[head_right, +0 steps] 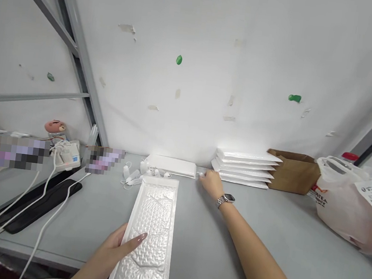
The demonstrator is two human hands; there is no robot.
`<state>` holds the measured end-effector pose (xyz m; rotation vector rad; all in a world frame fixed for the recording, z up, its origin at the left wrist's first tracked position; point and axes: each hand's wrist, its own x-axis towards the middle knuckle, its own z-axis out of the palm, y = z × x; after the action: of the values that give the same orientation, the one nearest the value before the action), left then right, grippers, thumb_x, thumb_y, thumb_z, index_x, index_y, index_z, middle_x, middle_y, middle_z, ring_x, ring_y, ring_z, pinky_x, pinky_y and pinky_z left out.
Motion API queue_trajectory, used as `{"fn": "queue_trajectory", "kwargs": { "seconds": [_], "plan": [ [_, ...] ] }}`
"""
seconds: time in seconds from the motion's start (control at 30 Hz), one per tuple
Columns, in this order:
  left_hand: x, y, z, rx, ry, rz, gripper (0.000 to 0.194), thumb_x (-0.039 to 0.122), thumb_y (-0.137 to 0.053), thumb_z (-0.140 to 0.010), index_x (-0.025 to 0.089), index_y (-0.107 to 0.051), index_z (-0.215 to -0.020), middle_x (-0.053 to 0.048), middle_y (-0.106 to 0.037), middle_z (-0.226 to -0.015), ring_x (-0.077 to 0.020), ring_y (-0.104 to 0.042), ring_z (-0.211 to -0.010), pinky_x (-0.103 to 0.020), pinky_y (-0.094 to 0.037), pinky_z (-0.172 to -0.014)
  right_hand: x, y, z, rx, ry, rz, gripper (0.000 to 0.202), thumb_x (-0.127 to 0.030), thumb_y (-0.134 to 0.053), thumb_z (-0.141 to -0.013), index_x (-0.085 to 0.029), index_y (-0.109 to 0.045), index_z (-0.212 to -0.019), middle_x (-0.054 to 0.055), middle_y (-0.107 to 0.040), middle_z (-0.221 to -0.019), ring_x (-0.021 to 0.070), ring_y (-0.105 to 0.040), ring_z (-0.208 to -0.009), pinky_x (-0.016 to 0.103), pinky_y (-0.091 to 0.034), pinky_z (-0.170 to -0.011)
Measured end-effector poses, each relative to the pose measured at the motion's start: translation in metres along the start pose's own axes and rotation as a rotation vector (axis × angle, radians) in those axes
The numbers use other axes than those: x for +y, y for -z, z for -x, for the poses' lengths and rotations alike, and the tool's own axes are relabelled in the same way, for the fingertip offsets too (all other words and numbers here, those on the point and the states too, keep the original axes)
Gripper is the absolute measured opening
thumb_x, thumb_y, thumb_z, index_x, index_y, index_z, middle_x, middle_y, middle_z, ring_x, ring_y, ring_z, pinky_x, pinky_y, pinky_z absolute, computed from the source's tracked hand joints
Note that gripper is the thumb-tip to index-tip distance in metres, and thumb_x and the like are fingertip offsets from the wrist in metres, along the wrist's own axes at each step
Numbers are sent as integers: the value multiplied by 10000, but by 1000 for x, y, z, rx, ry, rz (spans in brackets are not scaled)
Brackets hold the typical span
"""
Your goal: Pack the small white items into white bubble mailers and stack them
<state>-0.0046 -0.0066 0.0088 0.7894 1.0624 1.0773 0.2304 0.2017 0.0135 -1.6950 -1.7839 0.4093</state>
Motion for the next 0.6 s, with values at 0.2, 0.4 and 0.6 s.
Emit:
{"fn": "queue_trajectory", "kwargs": {
  "seconds": [0.2, 0.4, 0.6],
  "plan": [
    [-2, 2, -2, 3, 31, -85, 542, 466, -694, -667, 193, -597, -1125, -88, -588, -1244, -306, -410, -1255, -394, -364, -1014, -34, 20, 40, -48, 142, -344, 502, -406, -503, -832, -227, -378, -1284, 3, -641, -770, 143, -567, -667, 272, -454, -608],
    [-12, -1, 0, -104, 35, -147, 570, 511, -635, -711, 203, -560, -1185, -74, -582, -1253, -299, -455, -1216, -402, -358, -1012, -69, 9, 91, -152, 369, -735, 373, -382, -522, -839, -261, -392, -1167, -1, -561, -788, 137, -549, -629, 287, -449, -566],
    [-10, -4, 3, -166, -14, -230, 569, 538, -620, -707, 187, -596, -1154, -81, -635, -1170, -295, -518, -1140, -403, -361, -998, -65, -4, 101, -43, 374, -476, 224, -366, -521, -844, -232, -462, -1012, -4, -527, -809, 122, -513, -610, 294, -438, -602]
  ]
}}
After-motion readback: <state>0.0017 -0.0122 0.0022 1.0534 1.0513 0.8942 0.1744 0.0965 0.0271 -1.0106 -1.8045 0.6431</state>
